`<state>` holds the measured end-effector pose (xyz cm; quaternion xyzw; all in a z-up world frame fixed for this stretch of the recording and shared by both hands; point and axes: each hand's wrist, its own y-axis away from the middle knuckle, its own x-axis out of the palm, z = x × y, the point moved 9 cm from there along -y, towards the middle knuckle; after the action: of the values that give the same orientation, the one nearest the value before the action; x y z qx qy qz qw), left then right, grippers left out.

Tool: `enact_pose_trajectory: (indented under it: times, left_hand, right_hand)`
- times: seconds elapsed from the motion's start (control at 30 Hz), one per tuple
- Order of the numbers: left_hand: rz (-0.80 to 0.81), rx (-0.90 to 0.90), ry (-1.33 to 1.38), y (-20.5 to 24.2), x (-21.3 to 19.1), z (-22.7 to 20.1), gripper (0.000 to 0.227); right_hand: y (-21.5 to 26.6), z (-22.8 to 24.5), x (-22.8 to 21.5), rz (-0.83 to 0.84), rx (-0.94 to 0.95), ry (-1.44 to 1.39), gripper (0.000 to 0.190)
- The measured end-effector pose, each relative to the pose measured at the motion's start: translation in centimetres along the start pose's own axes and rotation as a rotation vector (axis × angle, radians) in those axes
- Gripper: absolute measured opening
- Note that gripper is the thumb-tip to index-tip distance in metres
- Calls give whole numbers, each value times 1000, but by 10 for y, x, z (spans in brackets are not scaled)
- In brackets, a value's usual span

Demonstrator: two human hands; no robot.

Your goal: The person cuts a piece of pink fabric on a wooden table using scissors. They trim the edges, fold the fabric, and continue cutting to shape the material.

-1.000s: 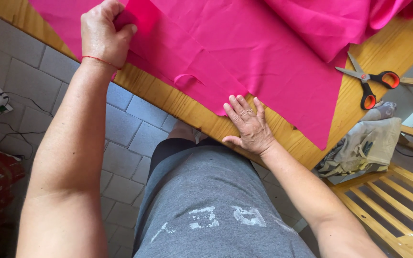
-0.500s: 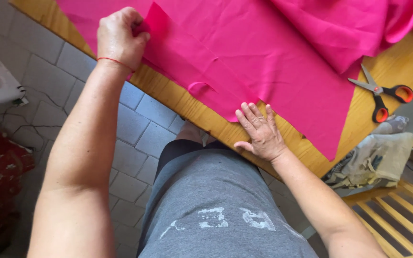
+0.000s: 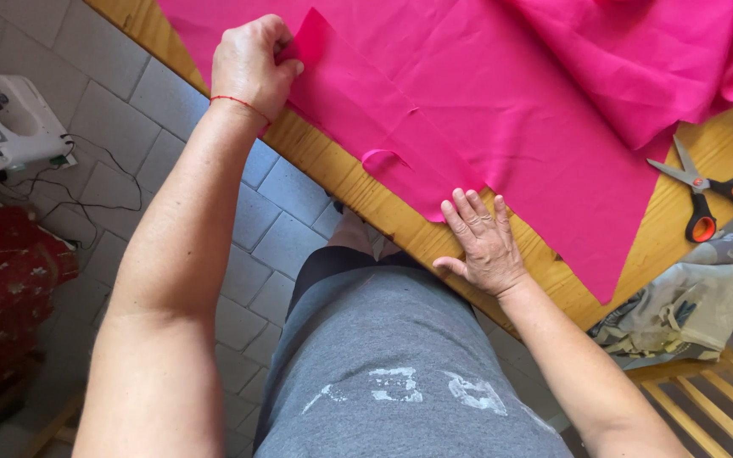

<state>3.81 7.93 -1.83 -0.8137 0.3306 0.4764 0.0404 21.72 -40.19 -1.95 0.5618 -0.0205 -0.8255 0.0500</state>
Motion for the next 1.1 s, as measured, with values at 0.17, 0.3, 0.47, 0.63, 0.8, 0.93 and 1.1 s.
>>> enact_pose_trajectory:
  times: [0.17, 0.3, 0.47, 0.63, 0.8, 0.93, 1.1]
  left_hand:
    - [-13, 25, -59, 1, 0, 0, 25]
    - [7, 25, -78, 0, 2, 3, 28]
    - [18, 28, -100, 0, 0, -2, 28]
    - [-46, 89, -96, 5, -5, -7, 36]
    - [-250, 186, -309, 33, -23, -52, 81]
    - [-69, 245, -429, 58, 6, -92, 103]
    - [202, 230, -370, 80, 53, -71, 150]
  right_hand:
    - [-2, -1, -1, 0, -2, -16, 114]
    - [0, -2, 2, -1, 4, -19, 113]
    - [0, -1, 1, 7, 5, 6, 115]
    - [0, -2, 4, 36, 12, 15, 115]
    - [0, -2, 3, 59, 37, 19, 118]
    - [0, -1, 3, 71, 15, 50, 121]
    - [2, -2, 8, 97, 16, 77, 128]
